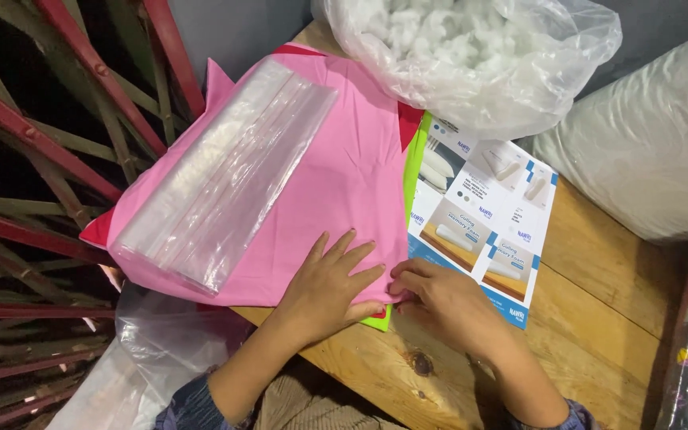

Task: Stuffing a pink fabric cushion cover with white polyester fiberfill at a workshop station.

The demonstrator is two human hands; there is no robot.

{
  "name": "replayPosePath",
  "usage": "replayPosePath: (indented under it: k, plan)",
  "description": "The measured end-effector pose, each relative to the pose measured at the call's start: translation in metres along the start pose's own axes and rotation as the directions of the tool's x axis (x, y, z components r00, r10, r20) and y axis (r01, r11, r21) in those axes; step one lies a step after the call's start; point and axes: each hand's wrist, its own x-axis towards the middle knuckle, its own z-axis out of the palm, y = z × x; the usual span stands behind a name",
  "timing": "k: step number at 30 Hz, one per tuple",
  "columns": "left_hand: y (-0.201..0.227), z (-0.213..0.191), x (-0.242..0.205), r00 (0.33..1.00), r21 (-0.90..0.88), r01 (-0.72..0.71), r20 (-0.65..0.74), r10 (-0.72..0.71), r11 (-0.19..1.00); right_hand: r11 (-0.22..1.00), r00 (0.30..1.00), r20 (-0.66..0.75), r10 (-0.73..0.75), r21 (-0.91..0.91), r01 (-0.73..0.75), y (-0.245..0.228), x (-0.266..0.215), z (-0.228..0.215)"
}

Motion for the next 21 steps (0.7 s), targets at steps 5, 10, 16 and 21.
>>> replayPosePath:
  k: [5,10,16,21]
  plan:
    - [0.003,0.001,-0.007,0.994,0.01,-0.045,0.096,0.044,0.999,0.975,0.974,-0.122,-0.192,-0.137,0.175,0.004,-0.003,0.018]
    - [0.022,-0.008,-0.021,0.987,-0.091,-0.097,0.117,0.107,0.991,0.925,0.983,0.156,-0.094,-0.353,0.145,-0.01,-0.02,0.032]
    - [0.04,-0.011,-0.039,0.984,-0.184,-0.133,0.095,0.152,0.974,0.852,0.965,0.235,-0.117,-0.475,0.22,-0.011,-0.042,0.052]
    - [0.041,-0.009,-0.037,0.989,-0.197,-0.122,0.063,0.137,0.973,0.956,0.979,0.205,-0.013,-0.283,0.072,-0.021,-0.036,0.011]
